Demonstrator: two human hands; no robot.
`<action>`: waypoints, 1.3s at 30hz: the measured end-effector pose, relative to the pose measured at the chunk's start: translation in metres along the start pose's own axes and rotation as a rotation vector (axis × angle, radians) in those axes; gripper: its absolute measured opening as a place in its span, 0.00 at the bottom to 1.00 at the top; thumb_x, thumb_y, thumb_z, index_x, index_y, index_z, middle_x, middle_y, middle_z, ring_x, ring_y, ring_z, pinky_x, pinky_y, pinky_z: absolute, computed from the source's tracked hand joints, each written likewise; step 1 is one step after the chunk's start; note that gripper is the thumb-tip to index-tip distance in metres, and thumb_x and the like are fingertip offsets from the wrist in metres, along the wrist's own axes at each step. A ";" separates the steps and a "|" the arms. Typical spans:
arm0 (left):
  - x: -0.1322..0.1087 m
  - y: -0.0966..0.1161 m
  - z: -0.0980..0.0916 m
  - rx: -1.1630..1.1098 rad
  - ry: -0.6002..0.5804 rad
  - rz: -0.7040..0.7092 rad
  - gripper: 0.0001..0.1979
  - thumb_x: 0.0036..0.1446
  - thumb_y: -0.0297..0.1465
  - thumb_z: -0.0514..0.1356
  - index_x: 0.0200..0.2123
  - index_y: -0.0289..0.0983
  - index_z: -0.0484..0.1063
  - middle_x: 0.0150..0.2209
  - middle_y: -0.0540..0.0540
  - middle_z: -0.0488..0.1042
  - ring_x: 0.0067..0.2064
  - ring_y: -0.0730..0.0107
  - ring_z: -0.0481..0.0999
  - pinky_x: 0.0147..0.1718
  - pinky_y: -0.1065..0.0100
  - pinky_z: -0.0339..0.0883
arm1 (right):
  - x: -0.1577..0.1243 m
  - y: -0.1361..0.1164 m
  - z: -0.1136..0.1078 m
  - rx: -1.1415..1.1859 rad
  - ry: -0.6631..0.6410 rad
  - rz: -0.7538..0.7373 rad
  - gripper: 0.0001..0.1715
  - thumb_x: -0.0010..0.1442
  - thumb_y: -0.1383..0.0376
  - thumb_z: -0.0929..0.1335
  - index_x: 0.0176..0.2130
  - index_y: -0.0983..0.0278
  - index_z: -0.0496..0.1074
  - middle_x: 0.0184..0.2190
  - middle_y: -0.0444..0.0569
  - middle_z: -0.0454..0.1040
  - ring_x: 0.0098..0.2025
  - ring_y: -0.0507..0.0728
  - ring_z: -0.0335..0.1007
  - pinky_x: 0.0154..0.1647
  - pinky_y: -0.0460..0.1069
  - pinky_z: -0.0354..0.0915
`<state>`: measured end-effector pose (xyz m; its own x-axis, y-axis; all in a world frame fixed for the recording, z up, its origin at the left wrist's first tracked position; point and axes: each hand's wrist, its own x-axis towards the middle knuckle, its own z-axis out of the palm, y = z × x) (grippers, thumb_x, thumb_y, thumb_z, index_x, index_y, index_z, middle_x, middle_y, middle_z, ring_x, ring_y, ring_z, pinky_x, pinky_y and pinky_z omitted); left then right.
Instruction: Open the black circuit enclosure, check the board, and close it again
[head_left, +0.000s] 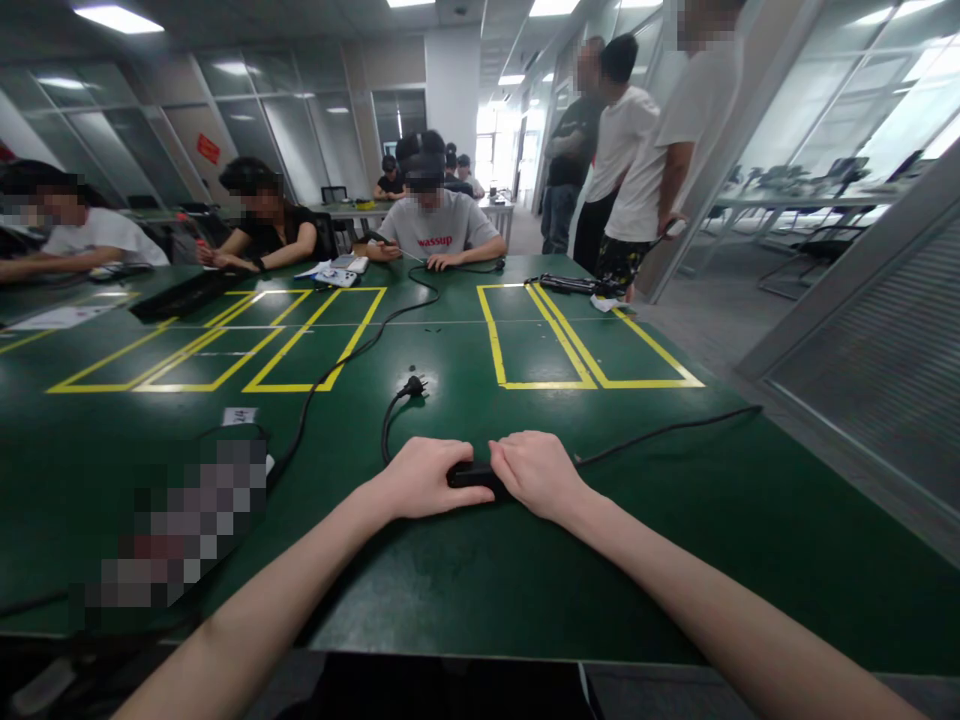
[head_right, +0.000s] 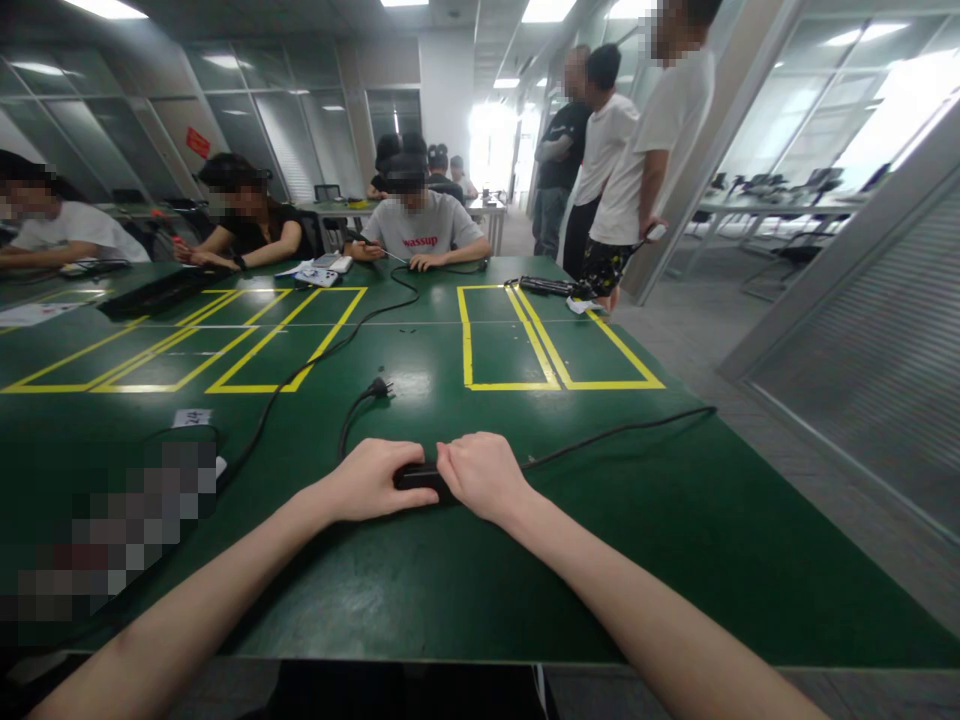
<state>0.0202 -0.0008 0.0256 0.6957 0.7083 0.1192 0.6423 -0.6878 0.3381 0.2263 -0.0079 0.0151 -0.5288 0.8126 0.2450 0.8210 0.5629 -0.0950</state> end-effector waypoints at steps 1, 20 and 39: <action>0.001 0.002 0.000 0.015 0.005 -0.018 0.23 0.62 0.53 0.62 0.32 0.38 0.70 0.31 0.48 0.77 0.31 0.64 0.75 0.29 0.69 0.53 | 0.000 0.000 0.000 -0.004 0.011 0.003 0.31 0.75 0.62 0.57 0.29 0.65 0.79 0.26 0.56 0.79 0.29 0.58 0.74 0.34 0.51 0.58; 0.006 0.028 0.008 0.321 -0.007 -0.015 0.15 0.57 0.26 0.66 0.48 0.36 0.70 0.46 0.40 0.78 0.50 0.51 0.78 0.48 0.56 0.73 | 0.000 0.001 0.005 0.576 0.130 0.320 0.14 0.73 0.60 0.55 0.41 0.58 0.65 0.32 0.46 0.77 0.33 0.59 0.76 0.35 0.50 0.63; 0.005 -0.013 0.004 0.313 0.174 0.035 0.16 0.61 0.45 0.68 0.40 0.37 0.76 0.34 0.46 0.82 0.37 0.60 0.82 0.37 0.65 0.70 | -0.006 0.016 -0.002 0.039 0.101 -0.284 0.21 0.73 0.54 0.64 0.57 0.64 0.70 0.41 0.55 0.80 0.39 0.61 0.78 0.42 0.54 0.69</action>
<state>0.0169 0.0112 0.0184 0.6712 0.6814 0.2918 0.7051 -0.7084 0.0322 0.2434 -0.0040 0.0140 -0.7102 0.6040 0.3617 0.6336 0.7723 -0.0455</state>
